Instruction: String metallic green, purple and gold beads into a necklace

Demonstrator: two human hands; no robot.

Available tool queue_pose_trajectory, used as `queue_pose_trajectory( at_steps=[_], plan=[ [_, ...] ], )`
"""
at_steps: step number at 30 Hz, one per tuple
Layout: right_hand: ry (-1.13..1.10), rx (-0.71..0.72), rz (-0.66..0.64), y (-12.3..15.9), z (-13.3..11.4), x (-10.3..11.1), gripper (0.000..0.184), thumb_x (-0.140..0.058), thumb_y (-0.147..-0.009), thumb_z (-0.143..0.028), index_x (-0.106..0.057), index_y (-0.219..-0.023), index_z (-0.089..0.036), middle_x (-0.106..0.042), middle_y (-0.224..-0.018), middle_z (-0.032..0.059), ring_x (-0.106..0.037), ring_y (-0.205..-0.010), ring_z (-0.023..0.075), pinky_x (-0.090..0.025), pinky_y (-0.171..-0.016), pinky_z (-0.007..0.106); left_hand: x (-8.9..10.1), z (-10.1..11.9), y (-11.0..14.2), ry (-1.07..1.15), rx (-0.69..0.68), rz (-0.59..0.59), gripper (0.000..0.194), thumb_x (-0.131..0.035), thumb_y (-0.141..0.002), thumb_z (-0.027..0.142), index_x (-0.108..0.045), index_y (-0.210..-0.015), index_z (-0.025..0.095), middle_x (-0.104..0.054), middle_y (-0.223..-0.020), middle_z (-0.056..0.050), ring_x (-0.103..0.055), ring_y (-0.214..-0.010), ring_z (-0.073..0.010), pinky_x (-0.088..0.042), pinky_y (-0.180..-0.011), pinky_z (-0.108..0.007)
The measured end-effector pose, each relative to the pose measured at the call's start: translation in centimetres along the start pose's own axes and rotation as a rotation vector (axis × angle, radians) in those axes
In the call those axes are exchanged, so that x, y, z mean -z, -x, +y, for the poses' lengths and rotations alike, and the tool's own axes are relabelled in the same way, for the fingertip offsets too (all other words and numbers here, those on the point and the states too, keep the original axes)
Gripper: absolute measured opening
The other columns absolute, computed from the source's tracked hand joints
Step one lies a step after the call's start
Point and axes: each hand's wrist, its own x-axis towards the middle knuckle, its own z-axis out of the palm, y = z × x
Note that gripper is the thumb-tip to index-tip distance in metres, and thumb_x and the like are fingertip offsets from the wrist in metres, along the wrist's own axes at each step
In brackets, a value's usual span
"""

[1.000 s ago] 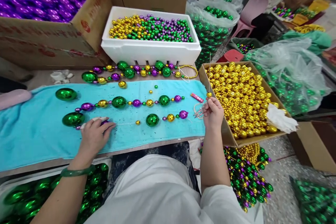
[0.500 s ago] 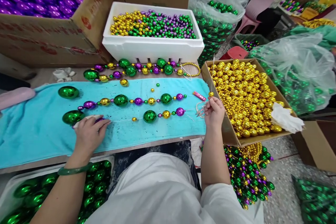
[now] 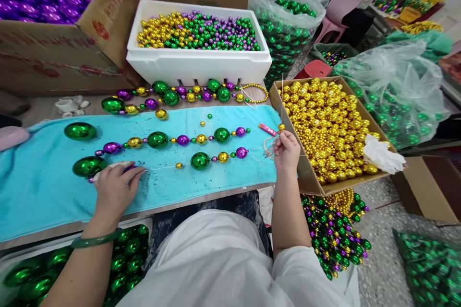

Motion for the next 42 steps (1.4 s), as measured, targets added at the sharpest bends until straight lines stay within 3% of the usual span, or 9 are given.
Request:
queue_pose_trajectory(
  at_steps=[10, 19, 29, 42],
  plan=[
    [-0.011, 0.006, 0.033, -0.1, 0.1, 0.3, 0.026, -0.078, -0.062, -0.028, -0.060, -0.078, -0.017, -0.049, -0.049, -0.0073, -0.044, -0.040, 0.0057, -0.028, -0.032, 0.015, -0.1, 0.2, 0.0, 0.062, 0.050, -0.042, 0.029, -0.050, -0.092, 0.036, -0.076, -0.087, 0.023, -0.066, -0.110, -0.014, -0.052, -0.115, -0.0346, -0.035, -0.099, -0.054],
    [0.028, 0.019, 0.049, -0.3, 2.4, 0.8, 0.016, -0.075, -0.070, -0.026, -0.061, -0.074, -0.018, -0.050, -0.047, -0.0056, -0.041, -0.038, 0.0063, -0.029, -0.033, 0.015, 0.2, 0.6, 0.3, 0.032, 0.092, -0.093, 0.029, -0.050, -0.093, 0.035, -0.076, -0.092, 0.023, -0.065, -0.114, -0.013, -0.049, -0.117, -0.0345, -0.034, -0.102, -0.053],
    [0.017, -0.018, 0.058, -0.6, 3.6, 0.7, 0.025, -0.077, -0.064, -0.032, -0.057, -0.074, -0.019, -0.049, -0.047, -0.0077, -0.041, -0.038, 0.0054, -0.026, -0.033, 0.015, -0.8, -0.5, 1.0, 0.008, 0.035, -0.042, 0.028, -0.050, -0.093, 0.036, -0.073, -0.091, 0.020, -0.066, -0.110, -0.015, -0.054, -0.112, -0.0332, -0.038, -0.099, -0.051],
    [-0.020, -0.053, 0.031, -0.8, 5.7, 1.7, 0.027, -0.078, -0.064, -0.033, -0.060, -0.077, -0.018, -0.048, -0.049, -0.0076, -0.042, -0.042, 0.0049, -0.028, -0.035, 0.014, -1.9, -0.3, 1.6, -0.025, 0.027, 0.012, 0.025, -0.051, -0.088, 0.028, -0.071, -0.097, 0.018, -0.067, -0.103, -0.016, -0.056, -0.107, -0.0331, -0.040, -0.097, -0.049]
  ],
)
